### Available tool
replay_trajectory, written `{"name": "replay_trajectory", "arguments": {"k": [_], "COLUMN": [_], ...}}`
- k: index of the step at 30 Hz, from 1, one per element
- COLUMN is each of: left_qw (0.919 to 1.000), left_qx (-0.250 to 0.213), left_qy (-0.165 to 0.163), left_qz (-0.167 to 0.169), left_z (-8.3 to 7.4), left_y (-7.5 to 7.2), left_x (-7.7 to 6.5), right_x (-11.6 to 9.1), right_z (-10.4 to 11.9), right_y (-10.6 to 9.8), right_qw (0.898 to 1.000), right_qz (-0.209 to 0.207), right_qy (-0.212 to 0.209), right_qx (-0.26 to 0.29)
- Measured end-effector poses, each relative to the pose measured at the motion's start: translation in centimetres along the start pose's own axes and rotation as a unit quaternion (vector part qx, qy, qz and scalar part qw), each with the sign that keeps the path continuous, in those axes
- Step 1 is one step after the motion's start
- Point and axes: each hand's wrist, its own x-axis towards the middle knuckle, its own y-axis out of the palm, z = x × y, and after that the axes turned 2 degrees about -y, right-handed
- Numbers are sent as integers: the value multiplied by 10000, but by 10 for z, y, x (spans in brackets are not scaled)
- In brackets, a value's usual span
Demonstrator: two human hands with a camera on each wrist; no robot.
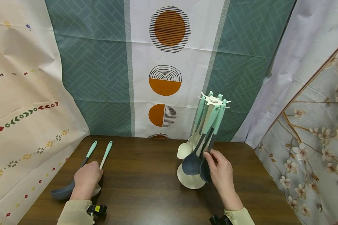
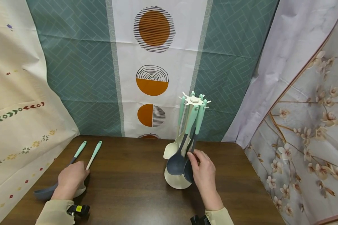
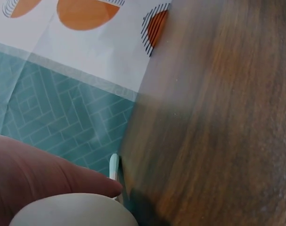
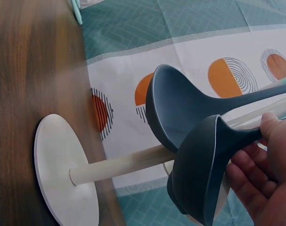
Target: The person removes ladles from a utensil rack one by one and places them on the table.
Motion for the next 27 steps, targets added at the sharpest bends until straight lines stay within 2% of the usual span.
{"name": "replay_trajectory", "arguments": {"k": [8,15,22,27], "left_qw": [9978,9951,9902,9859], "left_qx": [86,116,8,20], "left_qy": [442,593,785,1027], "left_qz": [-487,-776,-1154,-1324], "left_z": [-8,-19,-39,-58], "left_y": [1,1,1,0], "left_x": [1,0,-6,-10], "right_x": [-1,1,1,0], "right_z": [-1,-1,-1,-1], "right_y": [-1,-2,-3,-4], "right_qw": [10000,10000,10000,10000], "right_qz": [-41,44,34,16], "right_qy": [-72,-9,-14,-30], "right_qx": [1,-59,-37,-30]}}
